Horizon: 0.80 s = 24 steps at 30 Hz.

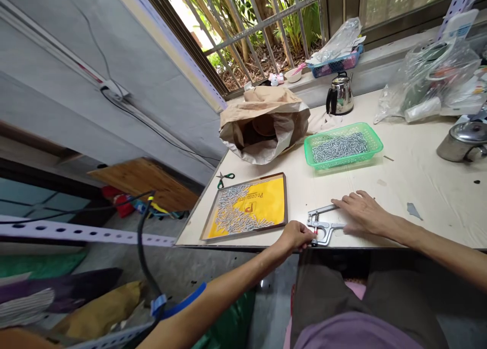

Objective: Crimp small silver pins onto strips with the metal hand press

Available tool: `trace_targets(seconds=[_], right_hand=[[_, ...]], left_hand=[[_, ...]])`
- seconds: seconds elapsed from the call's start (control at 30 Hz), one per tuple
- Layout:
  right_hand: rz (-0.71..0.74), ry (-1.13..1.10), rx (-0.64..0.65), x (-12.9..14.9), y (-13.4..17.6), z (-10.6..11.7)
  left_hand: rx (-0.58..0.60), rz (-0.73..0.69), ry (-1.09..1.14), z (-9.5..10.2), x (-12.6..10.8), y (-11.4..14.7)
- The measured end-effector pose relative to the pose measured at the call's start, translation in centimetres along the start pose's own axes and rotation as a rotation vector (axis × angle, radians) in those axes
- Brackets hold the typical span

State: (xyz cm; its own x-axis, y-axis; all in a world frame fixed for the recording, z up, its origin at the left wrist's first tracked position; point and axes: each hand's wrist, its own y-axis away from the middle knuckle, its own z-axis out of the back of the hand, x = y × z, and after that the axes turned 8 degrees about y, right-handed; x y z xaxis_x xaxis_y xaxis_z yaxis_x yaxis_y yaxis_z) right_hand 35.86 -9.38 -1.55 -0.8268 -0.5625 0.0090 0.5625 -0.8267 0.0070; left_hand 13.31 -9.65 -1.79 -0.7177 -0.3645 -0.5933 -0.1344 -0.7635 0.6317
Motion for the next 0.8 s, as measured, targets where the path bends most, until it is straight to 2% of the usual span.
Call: trace_targets(seconds=[0.07, 0.13, 0.2, 0.27, 0.4, 0.53, 0.63, 0.8], right_hand=[[0.020, -0.024, -0.047, 0.4, 0.4, -0.2], [0.014, -0.040, -0.067, 0.7, 0.6, -0.6], [-0.012, -0.059, -0.070, 0.7, 0.9, -1.1], [-0.029, -0.090, -0.062, 0.5, 1.3, -1.4], [-0.083, -0.114, 0.010, -0.2, 2.1, -0.9], [-0.115, -0.154, 0.054, 0.0, 2.4, -0.5], [-0.124, -0.202, 0.025, 0.2, 2.8, -1.2], [-0.095, -0.261, -0.095, 0.5, 3.7, -3.2]], left_hand=[[-0.173, -0.281, -0.184, -0.7, 0.0, 0.3], [-0.274, -0.592, -0.330, -1.6, -0.4, 0.1], [-0.228, -0.817, -0.430, -2.4, -1.0, -0.7], [-0.141, -0.941, -0.491, -3.0, -1.6, -1.9], [-0.064, -0.988, -0.560, -3.0, -2.3, -4.0], [-0.024, -1.011, -0.597, -2.9, -2.9, -4.7], [0.041, -1.044, -0.601, -3.1, -3.4, -4.5], [0.092, -1.040, -0.619, -3.5, -3.6, -4.1]])
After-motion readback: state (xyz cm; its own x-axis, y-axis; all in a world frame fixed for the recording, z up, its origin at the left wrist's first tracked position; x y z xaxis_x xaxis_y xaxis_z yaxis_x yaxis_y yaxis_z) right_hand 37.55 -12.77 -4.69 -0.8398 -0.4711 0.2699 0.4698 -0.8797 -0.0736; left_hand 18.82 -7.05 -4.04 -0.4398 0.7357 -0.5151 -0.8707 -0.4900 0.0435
